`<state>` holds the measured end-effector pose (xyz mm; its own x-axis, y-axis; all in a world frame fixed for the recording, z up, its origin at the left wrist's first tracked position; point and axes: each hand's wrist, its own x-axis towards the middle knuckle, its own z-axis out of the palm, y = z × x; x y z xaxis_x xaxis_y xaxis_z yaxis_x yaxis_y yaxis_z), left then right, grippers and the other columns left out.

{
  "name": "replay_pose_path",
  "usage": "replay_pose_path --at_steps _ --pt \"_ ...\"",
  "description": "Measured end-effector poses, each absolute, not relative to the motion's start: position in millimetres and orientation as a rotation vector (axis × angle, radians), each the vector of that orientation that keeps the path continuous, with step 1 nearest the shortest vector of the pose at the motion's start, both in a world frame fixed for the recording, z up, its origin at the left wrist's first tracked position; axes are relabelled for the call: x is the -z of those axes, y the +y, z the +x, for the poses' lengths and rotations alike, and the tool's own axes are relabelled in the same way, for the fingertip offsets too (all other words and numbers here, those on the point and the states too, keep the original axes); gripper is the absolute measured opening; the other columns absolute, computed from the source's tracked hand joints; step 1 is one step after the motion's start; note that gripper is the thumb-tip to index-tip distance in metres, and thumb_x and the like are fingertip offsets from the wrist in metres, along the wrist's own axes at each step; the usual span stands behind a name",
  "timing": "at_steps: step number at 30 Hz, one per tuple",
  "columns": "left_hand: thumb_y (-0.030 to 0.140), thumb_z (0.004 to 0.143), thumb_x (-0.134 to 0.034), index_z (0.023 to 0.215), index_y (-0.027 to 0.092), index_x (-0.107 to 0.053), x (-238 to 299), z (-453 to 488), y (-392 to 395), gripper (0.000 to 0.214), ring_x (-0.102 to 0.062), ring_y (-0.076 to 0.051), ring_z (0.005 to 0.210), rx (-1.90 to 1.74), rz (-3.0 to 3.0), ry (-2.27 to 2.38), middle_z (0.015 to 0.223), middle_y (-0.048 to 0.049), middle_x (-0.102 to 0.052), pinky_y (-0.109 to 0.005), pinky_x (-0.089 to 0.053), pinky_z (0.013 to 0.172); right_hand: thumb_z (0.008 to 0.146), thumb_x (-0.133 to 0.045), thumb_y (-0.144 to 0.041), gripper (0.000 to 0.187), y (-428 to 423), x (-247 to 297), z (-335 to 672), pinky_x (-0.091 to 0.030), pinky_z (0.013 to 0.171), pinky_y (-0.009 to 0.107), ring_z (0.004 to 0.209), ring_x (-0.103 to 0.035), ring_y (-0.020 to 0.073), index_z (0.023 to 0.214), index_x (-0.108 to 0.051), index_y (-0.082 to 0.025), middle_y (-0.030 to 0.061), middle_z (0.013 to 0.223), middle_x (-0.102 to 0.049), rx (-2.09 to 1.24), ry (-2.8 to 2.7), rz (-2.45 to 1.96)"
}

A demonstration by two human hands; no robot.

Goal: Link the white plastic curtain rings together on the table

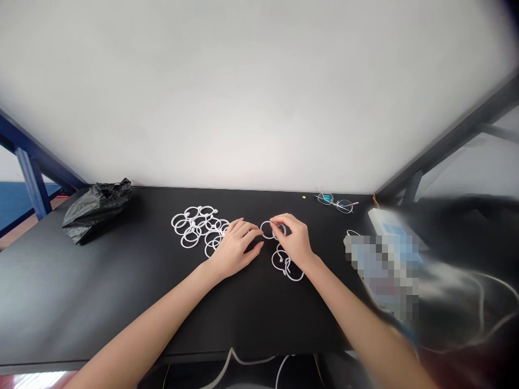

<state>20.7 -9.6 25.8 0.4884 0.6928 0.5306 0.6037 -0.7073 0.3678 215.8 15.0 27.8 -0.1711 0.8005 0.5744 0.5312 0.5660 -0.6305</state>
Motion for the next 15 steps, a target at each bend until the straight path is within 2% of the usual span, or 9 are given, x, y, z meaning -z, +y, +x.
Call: replay_pose_path --at_steps 5,10,15 --pt "0.024 0.095 -0.051 0.117 0.022 -0.056 -25.5 22.0 -11.2 0.023 -0.059 -0.020 0.097 -1.001 2.602 1.115 0.104 -0.0060 -0.066 -0.048 -0.038 0.105 0.089 -0.056 -0.020 0.011 11.8 -31.1 211.7 -0.056 0.077 0.034 0.082 -0.067 0.0189 0.086 -0.067 -0.023 0.0043 0.087 -0.070 -0.386 -1.828 -1.027" --pt "0.024 0.096 -0.050 0.101 0.021 -0.060 -24.7 21.1 -9.9 0.012 -0.059 -0.017 0.087 -1.032 2.591 1.105 0.090 -0.0027 -0.066 -0.045 -0.040 0.103 0.088 -0.058 -0.019 0.010 10.7 -31.2 209.6 -0.055 0.077 0.033 0.081 -0.066 0.0183 0.086 -0.067 -0.023 0.0043 0.087 -0.070 -0.403 -1.826 -0.976" --pt "0.028 0.098 -0.048 0.092 0.021 -0.059 -23.0 21.7 -8.8 0.014 -0.059 -0.015 0.078 -0.993 2.595 1.102 0.079 0.0002 -0.064 -0.046 -0.039 0.103 0.089 -0.056 -0.022 0.012 11.4 -31.4 210.9 -0.054 0.072 0.031 0.074 -0.064 0.0172 0.083 -0.065 -0.022 0.0032 0.082 -0.067 -0.448 -1.862 -1.062"
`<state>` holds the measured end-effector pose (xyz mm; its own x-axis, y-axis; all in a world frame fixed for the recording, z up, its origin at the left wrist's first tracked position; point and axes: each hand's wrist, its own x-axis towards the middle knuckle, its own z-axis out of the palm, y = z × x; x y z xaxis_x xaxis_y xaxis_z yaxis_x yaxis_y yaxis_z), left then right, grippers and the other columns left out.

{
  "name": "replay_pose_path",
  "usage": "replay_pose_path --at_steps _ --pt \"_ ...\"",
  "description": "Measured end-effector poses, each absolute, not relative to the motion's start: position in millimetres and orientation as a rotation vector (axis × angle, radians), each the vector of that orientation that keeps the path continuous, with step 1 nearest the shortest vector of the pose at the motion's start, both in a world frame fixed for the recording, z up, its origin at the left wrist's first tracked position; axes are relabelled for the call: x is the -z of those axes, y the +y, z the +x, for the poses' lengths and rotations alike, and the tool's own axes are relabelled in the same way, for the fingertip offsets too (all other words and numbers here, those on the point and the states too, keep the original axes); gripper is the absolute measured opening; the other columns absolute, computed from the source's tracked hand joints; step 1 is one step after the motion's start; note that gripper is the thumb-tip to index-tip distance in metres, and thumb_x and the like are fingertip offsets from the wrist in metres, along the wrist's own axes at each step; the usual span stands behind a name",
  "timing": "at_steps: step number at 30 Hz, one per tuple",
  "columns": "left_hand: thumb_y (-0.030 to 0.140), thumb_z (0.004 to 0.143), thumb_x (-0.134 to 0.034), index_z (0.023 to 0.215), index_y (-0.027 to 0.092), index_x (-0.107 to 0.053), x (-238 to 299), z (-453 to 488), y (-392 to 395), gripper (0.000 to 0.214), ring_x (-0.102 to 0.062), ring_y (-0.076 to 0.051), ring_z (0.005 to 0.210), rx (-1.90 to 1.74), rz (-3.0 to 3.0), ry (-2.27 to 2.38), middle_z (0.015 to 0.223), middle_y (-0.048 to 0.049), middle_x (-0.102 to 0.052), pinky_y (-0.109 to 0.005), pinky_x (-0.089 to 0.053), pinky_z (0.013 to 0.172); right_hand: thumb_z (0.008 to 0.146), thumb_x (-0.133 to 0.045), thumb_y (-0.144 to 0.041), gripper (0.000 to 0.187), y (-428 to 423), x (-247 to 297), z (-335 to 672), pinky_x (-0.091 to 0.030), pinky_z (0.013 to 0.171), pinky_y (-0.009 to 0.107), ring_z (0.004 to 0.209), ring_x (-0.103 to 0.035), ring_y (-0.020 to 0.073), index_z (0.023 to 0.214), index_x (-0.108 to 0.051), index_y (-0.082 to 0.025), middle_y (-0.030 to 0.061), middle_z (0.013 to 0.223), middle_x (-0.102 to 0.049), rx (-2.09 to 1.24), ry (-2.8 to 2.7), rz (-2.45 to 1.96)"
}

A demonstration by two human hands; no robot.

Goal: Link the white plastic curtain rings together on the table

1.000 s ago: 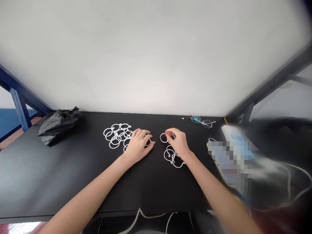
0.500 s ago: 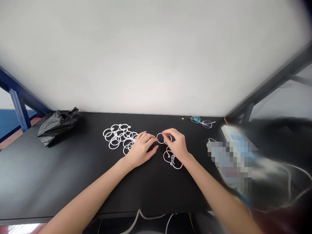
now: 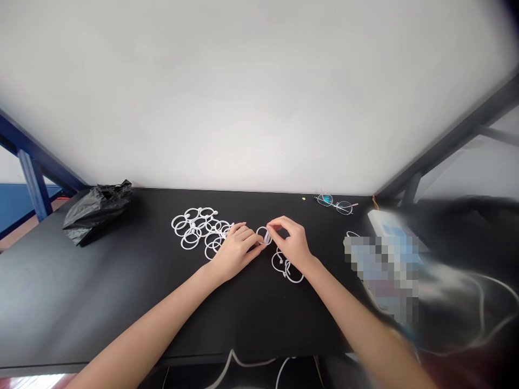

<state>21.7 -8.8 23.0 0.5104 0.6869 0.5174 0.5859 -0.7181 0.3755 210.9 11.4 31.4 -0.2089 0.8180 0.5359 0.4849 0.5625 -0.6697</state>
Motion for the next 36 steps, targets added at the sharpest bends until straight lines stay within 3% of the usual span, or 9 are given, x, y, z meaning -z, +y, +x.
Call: replay_pose_path --at_steps 20,30,36 --pt "0.023 0.098 -0.045 0.092 0.021 -0.053 -25.9 22.1 -9.9 0.010 -0.054 -0.017 0.081 -1.024 2.563 1.123 0.085 -0.0011 -0.062 -0.042 -0.040 0.099 0.083 -0.046 -0.013 0.021 17.6 -27.5 218.3 -0.053 0.072 0.032 0.074 -0.067 0.0190 0.082 -0.066 -0.020 0.0038 0.080 -0.071 -0.410 -1.777 -1.217" --pt "0.026 0.098 -0.047 0.086 0.020 -0.050 -25.0 21.1 -7.9 0.014 -0.050 -0.016 0.075 -1.105 2.529 1.221 0.078 -0.0008 -0.057 -0.037 -0.043 0.085 0.080 -0.046 -0.011 0.020 19.8 -26.2 221.6 -0.049 0.065 0.029 0.066 -0.061 0.0169 0.073 -0.062 -0.020 0.0021 0.073 -0.066 -0.412 -1.758 -1.275" --pt "0.026 0.097 -0.048 0.085 0.020 -0.049 -25.1 21.0 -7.5 0.014 -0.048 -0.015 0.073 -1.111 2.533 1.199 0.075 0.0006 -0.053 -0.036 -0.042 0.085 0.081 -0.041 -0.008 0.023 19.2 -29.5 222.5 -0.044 0.064 0.028 0.065 -0.055 0.0156 0.066 -0.055 -0.020 0.0007 0.068 -0.059 -0.366 -1.770 -1.296"
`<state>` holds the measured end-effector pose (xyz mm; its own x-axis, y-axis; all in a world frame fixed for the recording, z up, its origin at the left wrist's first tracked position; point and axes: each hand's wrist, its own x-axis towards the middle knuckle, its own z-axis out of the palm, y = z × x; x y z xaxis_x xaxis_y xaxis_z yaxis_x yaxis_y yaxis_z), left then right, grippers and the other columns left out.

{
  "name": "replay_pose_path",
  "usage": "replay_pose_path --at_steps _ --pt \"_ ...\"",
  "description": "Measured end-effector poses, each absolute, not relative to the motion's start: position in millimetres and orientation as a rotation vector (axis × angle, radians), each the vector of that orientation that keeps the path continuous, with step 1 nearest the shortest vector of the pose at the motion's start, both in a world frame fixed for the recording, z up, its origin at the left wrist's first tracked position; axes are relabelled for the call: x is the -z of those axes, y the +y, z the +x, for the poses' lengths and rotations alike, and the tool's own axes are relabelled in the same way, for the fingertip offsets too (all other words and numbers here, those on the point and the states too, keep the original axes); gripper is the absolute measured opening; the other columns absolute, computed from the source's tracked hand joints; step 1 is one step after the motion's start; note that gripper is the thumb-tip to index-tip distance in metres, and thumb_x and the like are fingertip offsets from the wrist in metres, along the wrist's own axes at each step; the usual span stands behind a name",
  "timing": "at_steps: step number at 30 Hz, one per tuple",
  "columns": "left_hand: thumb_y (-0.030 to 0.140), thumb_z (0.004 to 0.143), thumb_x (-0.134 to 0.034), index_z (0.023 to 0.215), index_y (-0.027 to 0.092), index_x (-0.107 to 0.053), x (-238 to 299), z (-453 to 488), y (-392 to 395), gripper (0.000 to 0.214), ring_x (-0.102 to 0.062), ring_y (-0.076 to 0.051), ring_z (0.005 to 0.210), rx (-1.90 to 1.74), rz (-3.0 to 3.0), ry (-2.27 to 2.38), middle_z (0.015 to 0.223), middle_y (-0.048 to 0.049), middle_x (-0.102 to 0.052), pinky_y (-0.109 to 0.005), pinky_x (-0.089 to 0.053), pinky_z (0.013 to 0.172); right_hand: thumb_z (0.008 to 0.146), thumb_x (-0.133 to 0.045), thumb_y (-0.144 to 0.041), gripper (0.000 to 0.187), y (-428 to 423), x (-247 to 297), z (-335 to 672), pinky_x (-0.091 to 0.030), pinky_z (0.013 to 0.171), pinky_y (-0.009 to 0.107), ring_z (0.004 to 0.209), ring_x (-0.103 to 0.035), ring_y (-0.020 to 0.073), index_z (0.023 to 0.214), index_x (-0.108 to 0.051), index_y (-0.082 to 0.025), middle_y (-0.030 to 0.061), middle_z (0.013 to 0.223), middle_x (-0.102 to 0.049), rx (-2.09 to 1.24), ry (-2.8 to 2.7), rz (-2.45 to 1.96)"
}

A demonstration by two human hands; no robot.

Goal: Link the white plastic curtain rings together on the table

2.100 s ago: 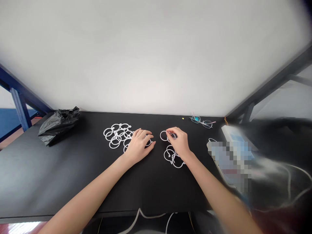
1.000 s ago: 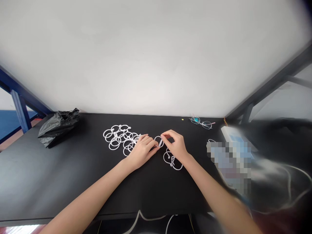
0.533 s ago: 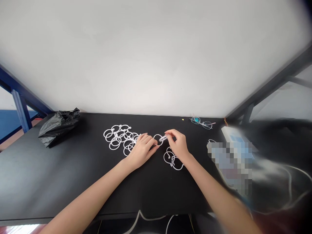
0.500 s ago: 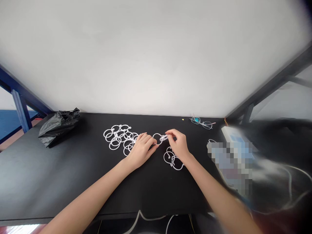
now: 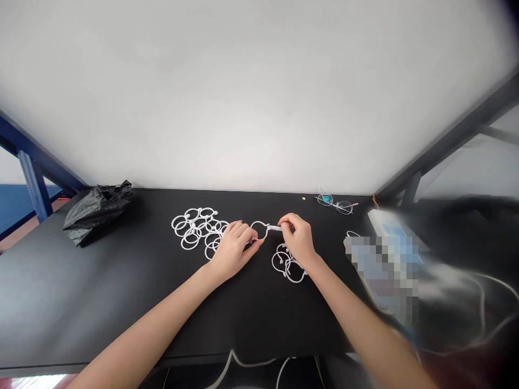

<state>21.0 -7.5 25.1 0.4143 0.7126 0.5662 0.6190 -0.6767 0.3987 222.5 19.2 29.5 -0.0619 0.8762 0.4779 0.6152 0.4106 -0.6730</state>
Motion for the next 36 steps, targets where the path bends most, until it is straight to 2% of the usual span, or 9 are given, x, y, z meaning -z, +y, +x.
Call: replay_pose_path --at_steps 5,8,14,20,24,26,28,32,36 --pt "0.028 0.096 -0.050 0.080 0.020 -0.045 -25.0 20.6 -7.6 0.018 -0.043 -0.014 0.068 -1.134 2.519 1.224 0.070 0.0025 -0.047 -0.036 -0.042 0.083 0.079 -0.039 -0.006 0.024 21.1 -28.2 224.3 -0.040 0.059 0.026 0.058 -0.050 0.0130 0.062 -0.050 -0.019 -0.0012 0.063 -0.054 -0.364 -1.759 -1.314" --pt "0.030 0.096 -0.050 0.078 0.021 -0.044 -24.9 20.5 -7.8 0.021 -0.043 -0.014 0.067 -1.140 2.517 1.227 0.068 0.0030 -0.046 -0.035 -0.042 0.082 0.080 -0.041 -0.006 0.024 20.2 -27.9 223.1 -0.043 0.062 0.026 0.062 -0.054 0.0135 0.065 -0.054 -0.019 0.0000 0.066 -0.057 -0.429 -1.758 -1.267" --pt "0.030 0.098 -0.045 0.080 0.021 -0.044 -24.8 19.0 -7.7 0.021 -0.046 -0.015 0.070 -1.126 2.468 1.246 0.070 0.0017 -0.050 -0.037 -0.041 0.084 0.088 -0.058 -0.028 0.015 12.3 -34.5 214.7 -0.055 0.071 0.030 0.075 -0.066 0.0163 0.097 -0.067 -0.020 0.0040 0.087 -0.069 -1.004 -1.641 -1.065" --pt "0.032 0.099 -0.041 0.079 0.020 -0.046 -27.5 19.5 -8.7 0.023 -0.051 -0.017 0.072 -1.094 2.312 1.282 0.073 -0.0001 -0.056 -0.037 -0.042 0.081 0.082 -0.069 -0.034 0.017 10.4 -37.4 209.9 -0.058 0.070 0.030 0.071 -0.066 0.0150 0.087 -0.071 -0.018 0.0039 0.081 -0.070 -1.193 -1.515 -0.964" --pt "0.034 0.098 -0.042 0.096 0.021 -0.050 -28.4 19.3 -10.2 0.016 -0.057 -0.019 0.082 -1.096 2.185 1.305 0.082 -0.0017 -0.061 -0.039 -0.042 0.086 0.081 -0.071 -0.034 0.016 9.1 -37.9 207.4 -0.058 0.071 0.030 0.070 -0.067 0.0147 0.083 -0.071 -0.017 0.0032 0.078 -0.070 -1.240 -1.477 -0.953" --pt "0.037 0.098 -0.043 0.110 0.021 -0.049 -28.4 18.8 -10.7 0.021 -0.058 -0.021 0.087 -1.085 2.119 1.323 0.085 -0.0025 -0.062 -0.040 -0.042 0.088 0.081 -0.071 -0.033 0.016 6.8 -38.3 205.2 -0.059 0.072 0.030 0.071 -0.067 0.0147 0.083 -0.071 -0.017 0.0030 0.078 -0.070 -1.276 -1.466 -0.933" --pt "0.039 0.097 -0.043 0.117 0.021 -0.049 -28.3 18.3 -10.7 0.027 -0.059 -0.022 0.089 -1.063 2.092 1.318 0.085 -0.0028 -0.063 -0.041 -0.042 0.088 0.082 -0.071 -0.033 0.016 4.0 -38.3 202.7 -0.059 0.074 0.031 0.073 -0.068 0.0150 0.084 -0.071 -0.018 0.0030 0.079 -0.070 -1.304 -1.462 -0.906" --pt "0.040 0.097 -0.042 0.097 0.020 -0.056 -28.9 18.4 -9.4 0.025 -0.057 -0.019 0.078 -1.039 2.117 1.288 0.081 -0.0023 -0.063 -0.037 -0.043 0.083 0.083 -0.070 -0.033 0.015 0.4 -36.4 199.7 -0.059 0.074 0.032 0.076 -0.069 0.0165 0.087 -0.072 -0.019 0.0037 0.082 -0.071 -1.273 -1.549 -0.882" --pt "0.037 0.098 -0.038 0.081 0.019 -0.053 -30.4 18.9 -8.5 0.028 -0.049 -0.015 0.063 -1.025 2.132 1.322 0.070 0.0008 -0.055 -0.033 -0.041 0.074 0.086 -0.067 -0.033 0.015 -0.3 -34.5 199.9 -0.059 0.074 0.032 0.078 -0.069 0.0174 0.090 -0.073 -0.020 0.0034 0.082 -0.070 -1.191 -1.653 -0.894"
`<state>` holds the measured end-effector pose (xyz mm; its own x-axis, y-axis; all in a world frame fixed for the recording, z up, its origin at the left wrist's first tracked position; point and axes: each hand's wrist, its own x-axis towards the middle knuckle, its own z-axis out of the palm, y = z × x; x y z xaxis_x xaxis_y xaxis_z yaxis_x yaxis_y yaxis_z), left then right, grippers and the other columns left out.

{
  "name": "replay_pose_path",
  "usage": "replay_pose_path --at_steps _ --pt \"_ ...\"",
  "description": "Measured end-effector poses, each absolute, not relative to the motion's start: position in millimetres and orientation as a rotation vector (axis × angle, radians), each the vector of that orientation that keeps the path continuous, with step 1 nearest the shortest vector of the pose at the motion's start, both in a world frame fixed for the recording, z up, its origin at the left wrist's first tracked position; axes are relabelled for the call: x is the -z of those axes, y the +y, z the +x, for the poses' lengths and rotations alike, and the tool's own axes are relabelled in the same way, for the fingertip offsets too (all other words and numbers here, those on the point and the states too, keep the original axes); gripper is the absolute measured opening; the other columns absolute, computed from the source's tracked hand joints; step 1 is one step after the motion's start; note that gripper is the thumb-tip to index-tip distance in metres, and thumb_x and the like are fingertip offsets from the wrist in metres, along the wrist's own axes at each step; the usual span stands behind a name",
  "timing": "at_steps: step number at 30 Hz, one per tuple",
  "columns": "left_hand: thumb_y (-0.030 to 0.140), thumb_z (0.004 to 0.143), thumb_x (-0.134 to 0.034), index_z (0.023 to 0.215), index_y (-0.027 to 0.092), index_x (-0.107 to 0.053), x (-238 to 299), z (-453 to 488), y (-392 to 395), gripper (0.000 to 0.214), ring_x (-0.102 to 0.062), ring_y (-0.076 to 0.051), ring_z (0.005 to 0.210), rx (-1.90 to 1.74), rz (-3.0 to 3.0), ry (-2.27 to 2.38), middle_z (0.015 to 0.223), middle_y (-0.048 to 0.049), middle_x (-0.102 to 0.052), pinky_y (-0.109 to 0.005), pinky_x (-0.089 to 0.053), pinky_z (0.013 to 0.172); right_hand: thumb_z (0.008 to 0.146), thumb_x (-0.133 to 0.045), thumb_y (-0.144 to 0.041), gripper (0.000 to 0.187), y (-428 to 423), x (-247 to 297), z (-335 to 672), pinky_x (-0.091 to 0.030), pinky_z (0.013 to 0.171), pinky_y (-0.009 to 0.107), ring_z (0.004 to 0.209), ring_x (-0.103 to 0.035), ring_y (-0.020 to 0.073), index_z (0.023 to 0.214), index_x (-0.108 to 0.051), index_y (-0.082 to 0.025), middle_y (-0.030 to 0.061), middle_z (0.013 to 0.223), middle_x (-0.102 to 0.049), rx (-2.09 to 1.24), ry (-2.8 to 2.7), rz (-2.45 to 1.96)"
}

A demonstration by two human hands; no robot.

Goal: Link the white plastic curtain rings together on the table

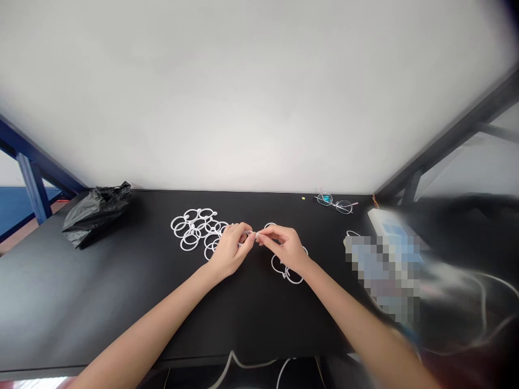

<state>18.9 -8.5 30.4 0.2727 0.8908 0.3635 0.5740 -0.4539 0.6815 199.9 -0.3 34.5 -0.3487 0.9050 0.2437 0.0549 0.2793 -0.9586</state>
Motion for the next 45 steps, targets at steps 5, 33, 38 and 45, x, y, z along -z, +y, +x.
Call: replay_pose_path --at_steps 5,33,38,45 --pt "0.034 0.097 -0.037 0.076 0.019 -0.050 -32.2 19.5 -7.5 0.028 -0.045 -0.015 0.060 -1.017 2.162 1.318 0.061 0.0034 -0.045 -0.032 -0.040 0.070 0.085 -0.067 -0.035 0.016 -1.1 -34.5 200.3 -0.059 0.072 0.030 0.073 -0.069 0.0162 0.087 -0.073 -0.020 0.0026 0.078 -0.069 -1.210 -1.654 -0.903" --pt "0.045 0.088 -0.061 0.102 0.018 -0.063 -12.5 15.6 -0.8 0.031 -0.052 -0.023 0.087 -0.864 2.604 1.435 0.093 -0.0060 -0.059 -0.042 -0.042 0.087 0.079 -0.060 -0.008 0.016 13.6 -18.6 210.8 -0.053 0.076 0.033 0.081 -0.065 0.0187 0.086 -0.067 -0.020 0.0037 0.088 -0.068 -0.641 -1.944 -1.206" --pt "0.041 0.089 -0.060 0.113 0.021 -0.060 -11.9 16.3 -0.9 0.032 -0.054 -0.024 0.091 -0.831 2.607 1.444 0.096 -0.0063 -0.059 -0.044 -0.042 0.088 0.078 -0.057 -0.004 0.019 15.2 -15.8 211.2 -0.053 0.072 0.031 0.074 -0.066 0.0167 0.085 -0.067 -0.020 0.0033 0.085 -0.067 -0.668 -1.968 -1.195" --pt "0.042 0.086 -0.064 0.108 0.022 -0.060 -10.8 15.8 -0.5 0.030 -0.055 -0.025 0.094 -0.815 2.612 1.385 0.100 -0.0061 -0.061 -0.047 -0.040 0.095 0.079 -0.054 -0.006 0.020 14.8 -15.9 210.6 -0.055 0.071 0.031 0.072 -0.067 0.0167 0.084 -0.067 -0.020 0.0034 0.083 -0.069 -0.673 -1.973 -1.176"
